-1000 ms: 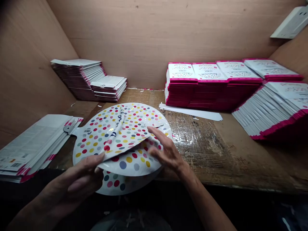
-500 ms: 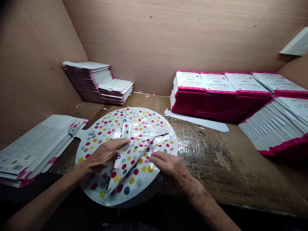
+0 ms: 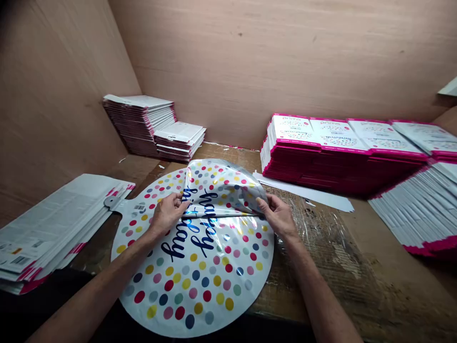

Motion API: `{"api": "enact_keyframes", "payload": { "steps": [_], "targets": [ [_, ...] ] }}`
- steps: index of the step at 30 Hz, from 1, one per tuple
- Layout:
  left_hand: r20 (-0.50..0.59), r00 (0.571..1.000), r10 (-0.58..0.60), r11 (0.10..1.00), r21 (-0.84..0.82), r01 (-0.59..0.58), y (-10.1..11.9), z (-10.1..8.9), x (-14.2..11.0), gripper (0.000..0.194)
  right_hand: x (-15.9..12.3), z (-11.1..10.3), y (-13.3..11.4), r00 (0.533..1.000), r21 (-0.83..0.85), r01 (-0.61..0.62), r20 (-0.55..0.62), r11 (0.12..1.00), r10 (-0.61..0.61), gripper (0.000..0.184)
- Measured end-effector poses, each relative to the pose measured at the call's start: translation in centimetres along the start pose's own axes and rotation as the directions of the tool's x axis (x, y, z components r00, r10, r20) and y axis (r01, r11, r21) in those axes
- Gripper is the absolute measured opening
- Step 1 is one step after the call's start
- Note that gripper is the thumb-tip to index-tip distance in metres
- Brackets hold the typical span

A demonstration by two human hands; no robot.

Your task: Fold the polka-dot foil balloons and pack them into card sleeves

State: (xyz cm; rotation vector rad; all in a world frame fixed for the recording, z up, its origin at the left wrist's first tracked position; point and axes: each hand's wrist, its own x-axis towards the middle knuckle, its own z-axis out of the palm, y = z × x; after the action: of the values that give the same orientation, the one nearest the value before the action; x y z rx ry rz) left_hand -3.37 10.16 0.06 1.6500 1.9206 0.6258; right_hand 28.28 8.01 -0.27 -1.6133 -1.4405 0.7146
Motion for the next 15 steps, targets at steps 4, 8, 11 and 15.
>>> {"api": "enact_keyframes", "payload": {
  "steps": [4, 8, 11, 15],
  "targets": [
    [-0.109, 0.993, 0.039, 0.998, 0.059, -0.032, 0.3, 0.3, -0.5, 0.053, 0.1, 0.7, 2.8, 0.993, -0.337, -0.073, -0.114, 0.939, 0.037, 0.049],
    [-0.218, 0.914, 0.342, 0.911, 0.314, -0.266, 0.9, 0.8, -1.6, 0.053, -0.1, 0.9, 1.5, 0.984, -0.45, -0.005, -0.161, 0.893, -0.075, 0.052],
    [-0.01, 0.885, 0.466, 0.787, 0.463, -0.408, 0.4, 1.7, -1.9, 0.051, -1.8, 1.2, -0.5, 0.908, -0.611, 0.327, -0.008, 0.721, -0.418, 0.056],
    [0.065, 0.917, 0.395, 0.754, 0.547, -0.363, -1.2, 2.9, -1.5, 0.062, -2.0, 3.0, -3.0, 0.723, -0.6, 0.689, 0.53, 0.407, -0.442, 0.039]
  ]
}}
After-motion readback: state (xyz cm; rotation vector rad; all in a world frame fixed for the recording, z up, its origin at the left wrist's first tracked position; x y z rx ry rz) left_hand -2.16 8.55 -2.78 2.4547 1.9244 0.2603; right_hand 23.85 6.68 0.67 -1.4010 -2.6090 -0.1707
